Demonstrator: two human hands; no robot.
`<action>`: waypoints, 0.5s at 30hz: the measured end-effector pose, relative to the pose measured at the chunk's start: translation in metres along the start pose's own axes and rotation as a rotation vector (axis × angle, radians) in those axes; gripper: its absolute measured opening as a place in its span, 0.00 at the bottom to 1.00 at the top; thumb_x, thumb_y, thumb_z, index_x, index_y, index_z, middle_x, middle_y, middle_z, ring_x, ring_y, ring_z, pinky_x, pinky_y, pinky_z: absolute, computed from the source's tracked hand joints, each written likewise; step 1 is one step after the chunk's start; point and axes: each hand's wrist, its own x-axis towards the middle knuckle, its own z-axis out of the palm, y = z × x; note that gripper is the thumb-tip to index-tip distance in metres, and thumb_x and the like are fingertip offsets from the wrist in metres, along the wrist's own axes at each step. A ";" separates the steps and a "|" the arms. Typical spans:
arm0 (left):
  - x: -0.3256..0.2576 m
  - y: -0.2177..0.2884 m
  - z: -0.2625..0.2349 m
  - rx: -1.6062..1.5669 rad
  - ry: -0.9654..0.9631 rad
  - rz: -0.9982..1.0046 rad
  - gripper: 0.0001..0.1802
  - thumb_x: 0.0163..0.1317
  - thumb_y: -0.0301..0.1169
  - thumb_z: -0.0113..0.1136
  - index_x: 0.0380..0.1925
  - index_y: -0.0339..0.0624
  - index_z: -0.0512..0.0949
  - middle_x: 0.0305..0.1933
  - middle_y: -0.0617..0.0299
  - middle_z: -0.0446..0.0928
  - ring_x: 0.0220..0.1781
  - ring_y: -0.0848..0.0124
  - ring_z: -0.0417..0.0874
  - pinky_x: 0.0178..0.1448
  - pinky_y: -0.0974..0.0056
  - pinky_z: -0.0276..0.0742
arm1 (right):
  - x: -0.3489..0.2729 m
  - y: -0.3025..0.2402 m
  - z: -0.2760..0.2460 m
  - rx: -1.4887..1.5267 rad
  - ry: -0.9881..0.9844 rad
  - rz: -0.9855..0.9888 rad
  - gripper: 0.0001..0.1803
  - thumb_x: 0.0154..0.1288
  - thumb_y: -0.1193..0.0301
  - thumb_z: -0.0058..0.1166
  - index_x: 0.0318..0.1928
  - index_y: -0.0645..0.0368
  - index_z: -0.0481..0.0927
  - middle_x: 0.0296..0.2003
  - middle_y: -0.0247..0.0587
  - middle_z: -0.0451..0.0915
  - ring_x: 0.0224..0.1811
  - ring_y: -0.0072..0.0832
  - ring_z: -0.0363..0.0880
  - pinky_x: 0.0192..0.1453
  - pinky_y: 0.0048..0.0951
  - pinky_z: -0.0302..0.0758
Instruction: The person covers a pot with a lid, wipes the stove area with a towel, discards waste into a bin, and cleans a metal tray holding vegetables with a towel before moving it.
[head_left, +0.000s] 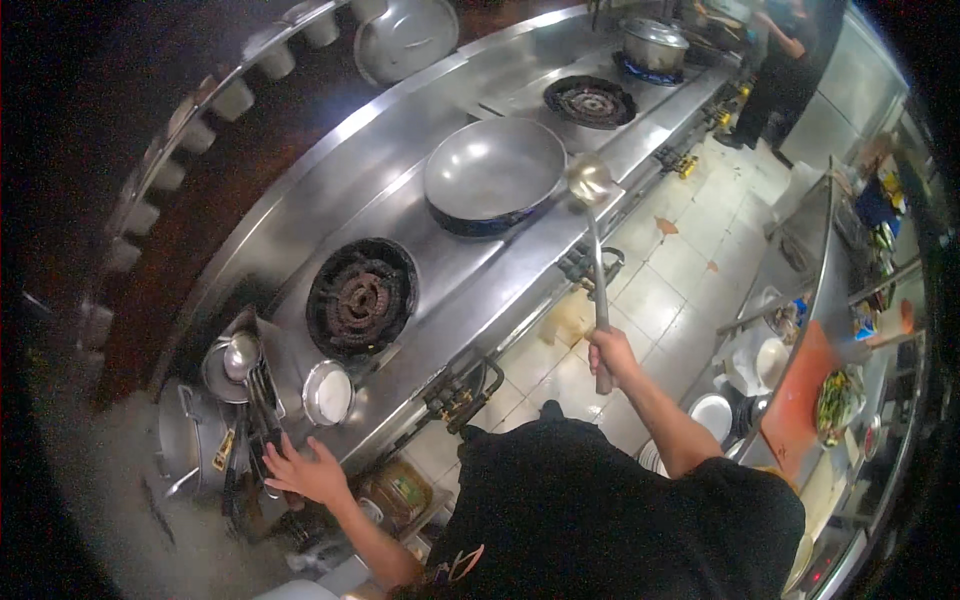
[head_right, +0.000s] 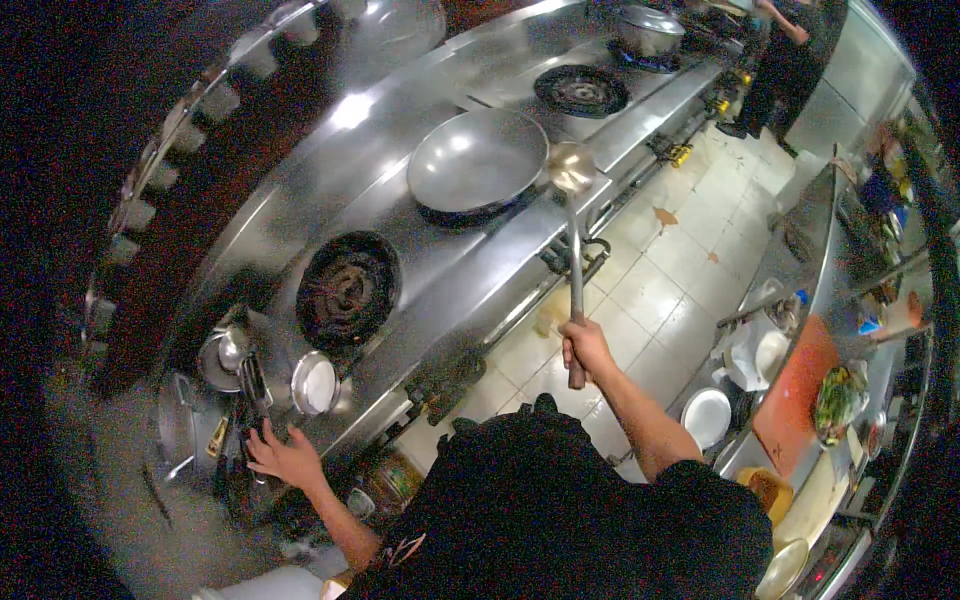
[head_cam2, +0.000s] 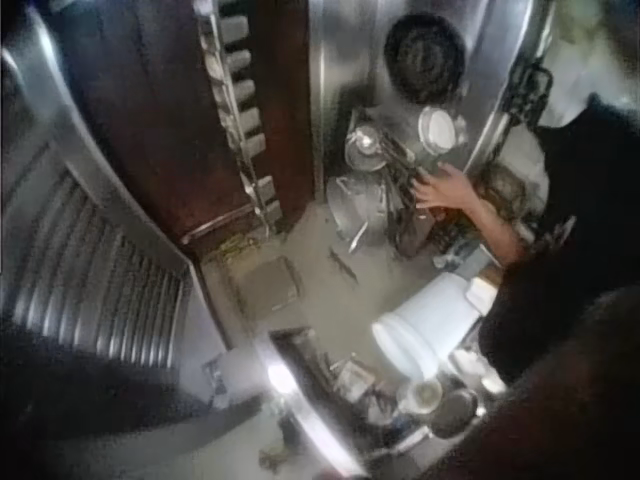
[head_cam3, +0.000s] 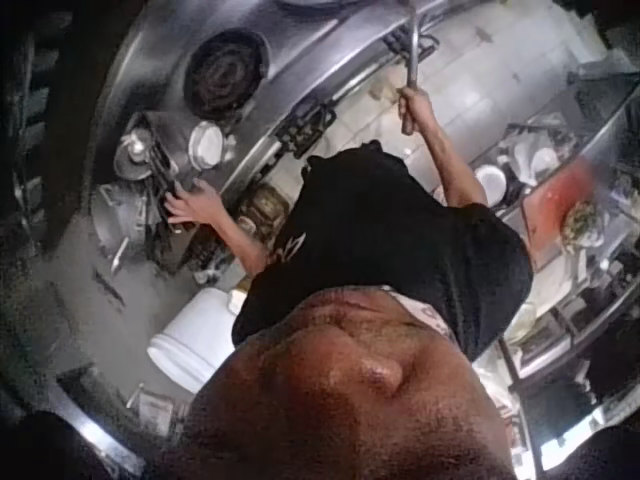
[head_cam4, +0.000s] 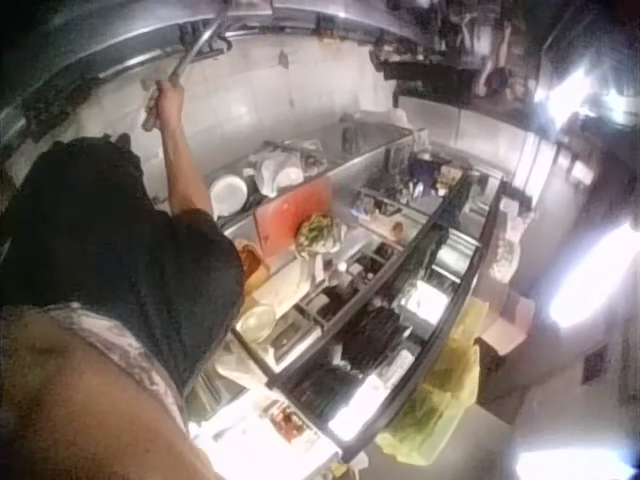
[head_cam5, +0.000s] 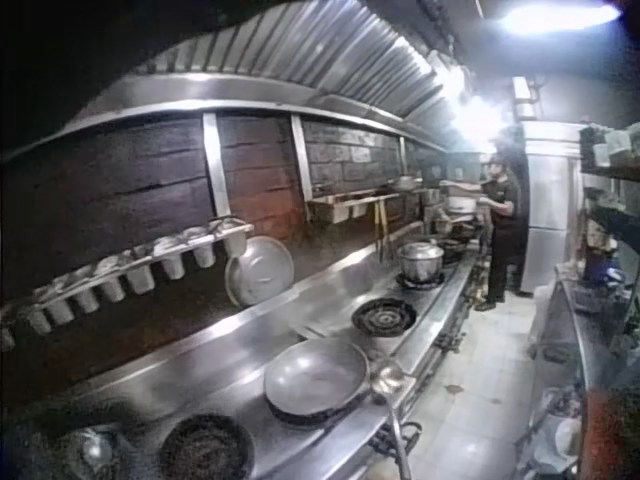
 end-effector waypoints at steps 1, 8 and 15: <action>0.003 -0.002 0.000 0.063 -0.039 -0.002 0.21 0.52 0.38 0.52 0.47 0.43 0.71 0.57 0.53 0.62 0.62 0.54 0.57 0.65 0.42 0.39 | -0.001 0.003 -0.002 -0.006 0.033 0.028 0.07 0.53 0.73 0.47 0.27 0.60 0.63 0.11 0.33 0.64 0.07 0.22 0.62 0.09 0.25 0.64; 0.019 -0.035 -0.018 0.268 -0.139 -0.153 0.22 0.45 0.41 0.56 0.41 0.43 0.74 0.53 0.53 0.66 0.58 0.55 0.61 0.66 0.44 0.42 | -0.014 0.003 -0.012 -0.300 -0.053 -0.075 0.08 0.53 0.71 0.44 0.34 0.61 0.69 0.09 0.31 0.64 0.06 0.20 0.62 0.08 0.23 0.60; 0.018 -0.095 -0.016 0.140 -0.110 -0.188 0.22 0.44 0.40 0.59 0.39 0.42 0.75 0.53 0.54 0.65 0.57 0.56 0.61 0.64 0.47 0.46 | 0.009 0.004 -0.013 -0.312 -0.046 -0.350 0.07 0.56 0.75 0.47 0.36 0.61 0.69 0.21 0.32 0.67 0.15 0.18 0.62 0.17 0.20 0.63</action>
